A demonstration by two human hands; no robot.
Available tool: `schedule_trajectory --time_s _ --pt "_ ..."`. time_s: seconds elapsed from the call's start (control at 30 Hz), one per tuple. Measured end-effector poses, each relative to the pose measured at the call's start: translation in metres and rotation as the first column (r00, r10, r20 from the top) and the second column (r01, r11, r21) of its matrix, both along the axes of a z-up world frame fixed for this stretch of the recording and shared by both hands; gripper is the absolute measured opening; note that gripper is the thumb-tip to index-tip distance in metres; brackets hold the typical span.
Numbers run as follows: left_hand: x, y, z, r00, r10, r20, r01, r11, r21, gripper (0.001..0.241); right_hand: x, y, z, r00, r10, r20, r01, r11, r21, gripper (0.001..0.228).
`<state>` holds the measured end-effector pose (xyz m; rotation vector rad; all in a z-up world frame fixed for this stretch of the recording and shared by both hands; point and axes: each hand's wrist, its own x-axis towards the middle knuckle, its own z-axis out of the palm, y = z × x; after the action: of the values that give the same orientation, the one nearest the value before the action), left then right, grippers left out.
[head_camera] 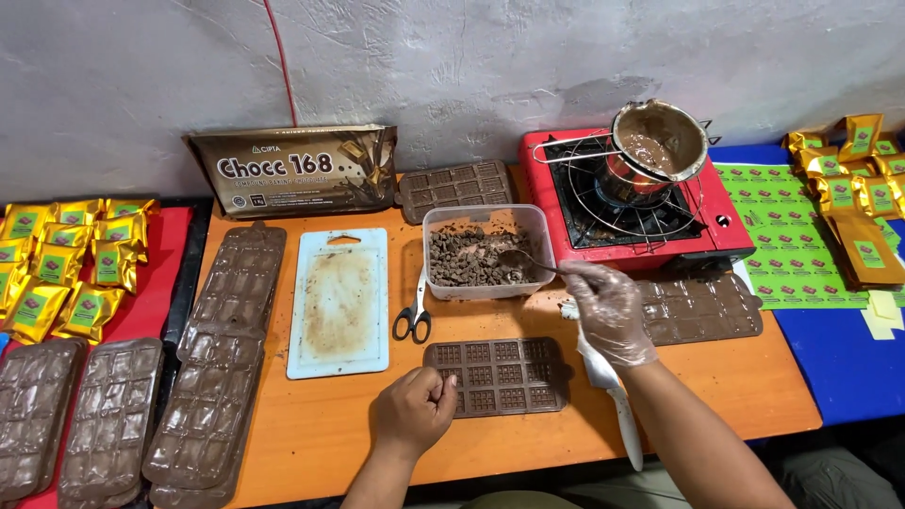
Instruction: Filling silicone chocolate molds with melted chocolate using a spoon and leveling it with a knife.
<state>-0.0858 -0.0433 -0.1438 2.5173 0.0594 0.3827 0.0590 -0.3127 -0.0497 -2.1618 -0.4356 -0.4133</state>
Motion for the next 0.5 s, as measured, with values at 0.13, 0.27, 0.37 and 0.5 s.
schedule_trajectory --time_s 0.13,0.27,0.37,0.5 --pt "0.0 0.0 0.0 1.0 -0.008 -0.011 0.008 1.0 0.01 0.038 0.001 -0.01 -0.024 0.964 0.011 -0.267 0.143 0.821 0.553 0.018" --pt "0.001 0.0 0.0 0.999 -0.007 -0.047 0.006 1.0 -0.013 0.036 0.004 -0.021 -0.043 0.963 0.044 -0.267 0.15 0.734 0.662 0.02" --pt "0.0 0.001 -0.003 0.995 0.011 -0.098 -0.012 1.0 -0.006 0.039 0.001 -0.011 -0.043 0.954 0.067 -0.291 0.122 0.802 0.584 0.018" --pt "0.0 -0.001 0.001 0.972 0.019 -0.233 -0.015 1.0 0.017 0.042 0.006 -0.017 -0.046 0.975 -0.015 -0.222 0.152 0.775 0.614 0.019"
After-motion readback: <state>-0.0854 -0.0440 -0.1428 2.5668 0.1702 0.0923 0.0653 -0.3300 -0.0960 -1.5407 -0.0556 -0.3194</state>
